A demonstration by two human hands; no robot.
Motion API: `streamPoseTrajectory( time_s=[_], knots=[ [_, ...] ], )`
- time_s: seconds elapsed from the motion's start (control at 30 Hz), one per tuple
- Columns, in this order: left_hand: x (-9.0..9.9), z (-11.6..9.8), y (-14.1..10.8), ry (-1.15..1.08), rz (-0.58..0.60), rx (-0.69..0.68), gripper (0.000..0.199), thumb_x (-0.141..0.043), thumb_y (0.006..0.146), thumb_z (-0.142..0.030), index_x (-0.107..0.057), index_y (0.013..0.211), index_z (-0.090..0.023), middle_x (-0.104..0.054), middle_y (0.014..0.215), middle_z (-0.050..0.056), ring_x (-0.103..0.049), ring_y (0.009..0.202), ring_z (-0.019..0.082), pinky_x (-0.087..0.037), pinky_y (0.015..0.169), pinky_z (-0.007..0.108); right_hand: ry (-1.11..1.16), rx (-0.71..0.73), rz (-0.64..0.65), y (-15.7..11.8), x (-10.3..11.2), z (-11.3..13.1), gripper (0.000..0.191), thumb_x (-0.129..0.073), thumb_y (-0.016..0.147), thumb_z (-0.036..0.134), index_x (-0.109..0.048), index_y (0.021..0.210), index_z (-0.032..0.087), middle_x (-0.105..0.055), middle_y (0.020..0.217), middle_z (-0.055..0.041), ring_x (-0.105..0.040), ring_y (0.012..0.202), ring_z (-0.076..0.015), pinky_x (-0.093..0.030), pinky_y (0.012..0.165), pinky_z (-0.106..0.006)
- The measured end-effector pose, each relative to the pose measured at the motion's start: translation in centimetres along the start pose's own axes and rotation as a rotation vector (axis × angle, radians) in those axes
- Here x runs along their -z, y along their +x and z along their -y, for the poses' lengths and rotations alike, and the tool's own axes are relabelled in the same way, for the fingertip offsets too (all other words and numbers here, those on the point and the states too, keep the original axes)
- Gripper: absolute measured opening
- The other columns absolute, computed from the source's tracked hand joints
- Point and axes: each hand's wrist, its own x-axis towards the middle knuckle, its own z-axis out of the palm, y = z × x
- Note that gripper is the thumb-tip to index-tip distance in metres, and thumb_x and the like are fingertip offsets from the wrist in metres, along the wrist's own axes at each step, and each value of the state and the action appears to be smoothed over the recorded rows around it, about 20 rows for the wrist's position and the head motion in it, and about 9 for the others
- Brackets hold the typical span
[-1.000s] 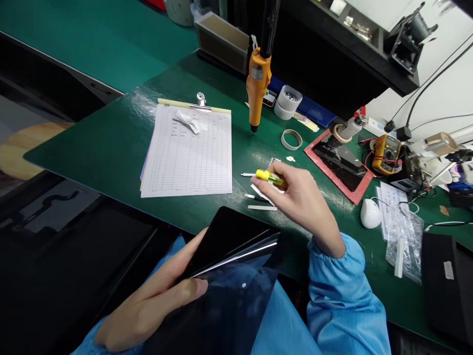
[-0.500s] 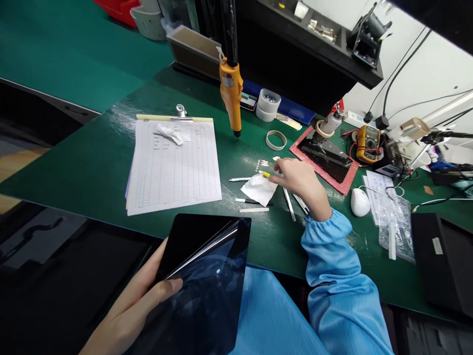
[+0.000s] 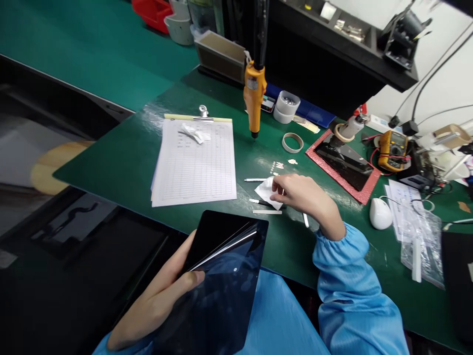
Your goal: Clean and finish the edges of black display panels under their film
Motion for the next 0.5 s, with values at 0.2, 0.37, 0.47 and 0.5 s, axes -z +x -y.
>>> streamPoseTrajectory(
  time_s=[0.2, 0.37, 0.47, 0.5],
  knots=[
    [-1.5, -1.8, 0.1, 0.003, 0.025, -0.012, 0.079, -0.086, 0.102, -0.045, -0.067, 0.176, -0.028, -0.050, 0.193, -0.002, -0.006, 0.189, 0.042, -0.031, 0.151, 0.045, 0.090, 0.110, 0.023, -1.1, 0.3, 1.4, 0.014, -0.072, 0.113, 0.034, -0.070, 0.102, 0.027, -0.084, 0.097, -0.0032, -0.075, 0.079, -0.0228, -0.045, 0.070, -0.032],
    [-1.3, -1.4, 0.0, -0.001, 0.068, -0.018, 0.082, -0.085, 0.104, -0.047, -0.061, 0.180, -0.027, -0.050, 0.193, -0.003, 0.005, 0.188, 0.042, -0.032, 0.152, 0.047, 0.095, 0.141, 0.004, -1.9, 0.3, 1.7, 0.013, -0.068, 0.114, 0.035, -0.069, 0.103, 0.028, -0.083, 0.096, -0.0042, -0.073, 0.077, -0.0231, -0.046, 0.070, -0.032],
    [-1.2, -1.2, 0.0, 0.000, 0.076, -0.021, 0.079, -0.082, 0.107, -0.046, -0.060, 0.181, -0.030, -0.051, 0.193, -0.003, 0.002, 0.189, 0.041, -0.032, 0.152, 0.049, 0.093, 0.150, -0.009, -2.1, 0.2, 1.7, 0.013, -0.068, 0.114, 0.034, -0.069, 0.103, 0.028, -0.083, 0.096, -0.0037, -0.073, 0.076, -0.0227, -0.046, 0.069, -0.032],
    [-1.3, -1.2, 0.0, -0.003, 0.080, -0.024, 0.079, -0.083, 0.107, -0.047, -0.061, 0.180, -0.030, -0.052, 0.192, -0.003, 0.000, 0.189, 0.041, -0.032, 0.152, 0.049, 0.091, 0.151, -0.012, -2.1, 0.2, 1.7, 0.013, -0.068, 0.115, 0.034, -0.068, 0.103, 0.028, -0.083, 0.096, -0.0032, -0.073, 0.075, -0.0225, -0.046, 0.069, -0.032]
  ],
)
